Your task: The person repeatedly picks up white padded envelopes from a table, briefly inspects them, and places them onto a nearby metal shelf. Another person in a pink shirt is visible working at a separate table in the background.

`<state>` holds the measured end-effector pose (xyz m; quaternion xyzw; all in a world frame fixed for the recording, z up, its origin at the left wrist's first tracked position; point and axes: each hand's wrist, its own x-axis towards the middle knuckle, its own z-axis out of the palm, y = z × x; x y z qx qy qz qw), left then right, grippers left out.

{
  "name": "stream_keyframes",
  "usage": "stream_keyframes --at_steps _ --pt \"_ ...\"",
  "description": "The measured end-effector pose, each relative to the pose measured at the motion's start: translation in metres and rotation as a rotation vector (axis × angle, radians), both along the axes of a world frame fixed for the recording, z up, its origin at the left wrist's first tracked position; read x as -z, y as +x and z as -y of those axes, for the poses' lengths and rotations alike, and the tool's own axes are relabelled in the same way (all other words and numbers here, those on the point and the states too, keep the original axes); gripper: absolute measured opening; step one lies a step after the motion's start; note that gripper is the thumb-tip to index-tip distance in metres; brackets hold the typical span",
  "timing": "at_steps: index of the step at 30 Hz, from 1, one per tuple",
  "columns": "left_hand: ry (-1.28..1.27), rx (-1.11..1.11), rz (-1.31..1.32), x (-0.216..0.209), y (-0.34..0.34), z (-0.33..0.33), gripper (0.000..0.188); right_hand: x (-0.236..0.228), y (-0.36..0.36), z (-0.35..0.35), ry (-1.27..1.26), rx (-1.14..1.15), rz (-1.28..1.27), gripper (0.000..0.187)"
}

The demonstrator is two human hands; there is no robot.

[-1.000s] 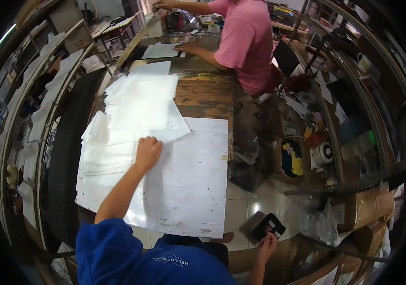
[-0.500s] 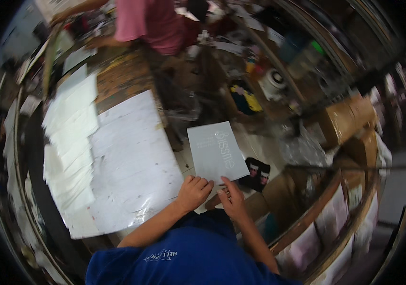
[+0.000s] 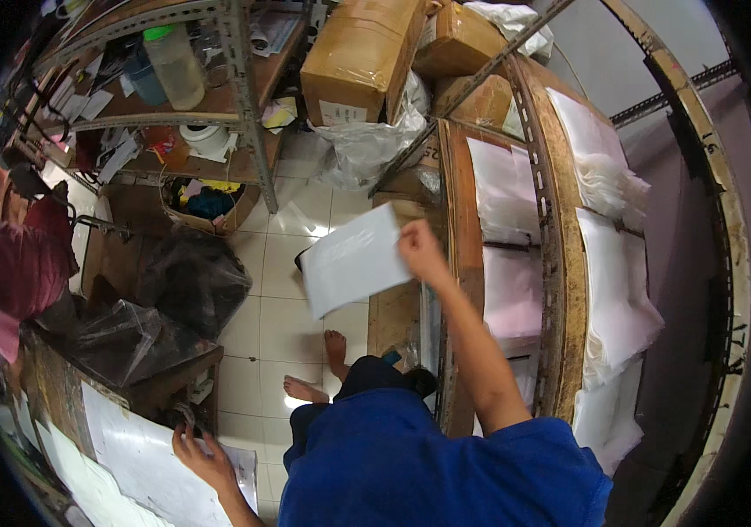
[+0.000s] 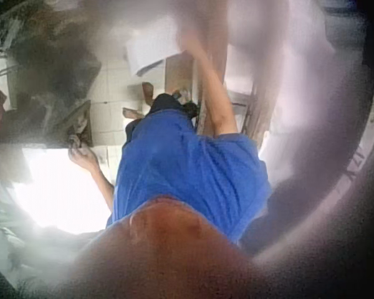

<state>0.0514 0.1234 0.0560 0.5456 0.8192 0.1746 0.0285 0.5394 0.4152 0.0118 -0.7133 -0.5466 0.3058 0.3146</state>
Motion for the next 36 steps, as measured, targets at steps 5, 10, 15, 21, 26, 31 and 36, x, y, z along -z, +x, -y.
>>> stream_keyframes --at_steps 5,10,15,21,26,31,36 --pt "-0.017 -0.102 -0.127 0.025 -0.009 0.012 0.038 0.031 0.161 -0.053 0.398 0.295 -0.047 0.015" --pt "-0.101 -0.147 -0.210 0.034 -0.004 0.012 0.047 0.010 0.221 -0.070 0.381 0.736 -0.350 0.018" --pt "-0.115 -0.175 -0.253 0.033 0.001 0.009 0.048 0.012 0.242 -0.075 0.282 1.081 -0.416 0.014" --pt "-0.095 -0.174 -0.226 0.035 -0.001 0.009 0.047 0.030 0.260 -0.077 0.374 1.145 -0.545 0.012" --pt "-0.084 -0.179 -0.208 0.036 -0.001 0.010 0.046 0.060 0.290 -0.074 0.373 1.103 -0.552 0.015" --pt "-0.071 -0.127 -0.241 0.037 -0.003 0.012 0.046 0.064 0.289 -0.078 0.357 1.146 -0.541 0.019" --pt "-0.024 -0.175 -0.136 0.028 0.009 0.003 0.038 0.067 0.301 -0.078 0.356 1.090 -0.555 0.017"
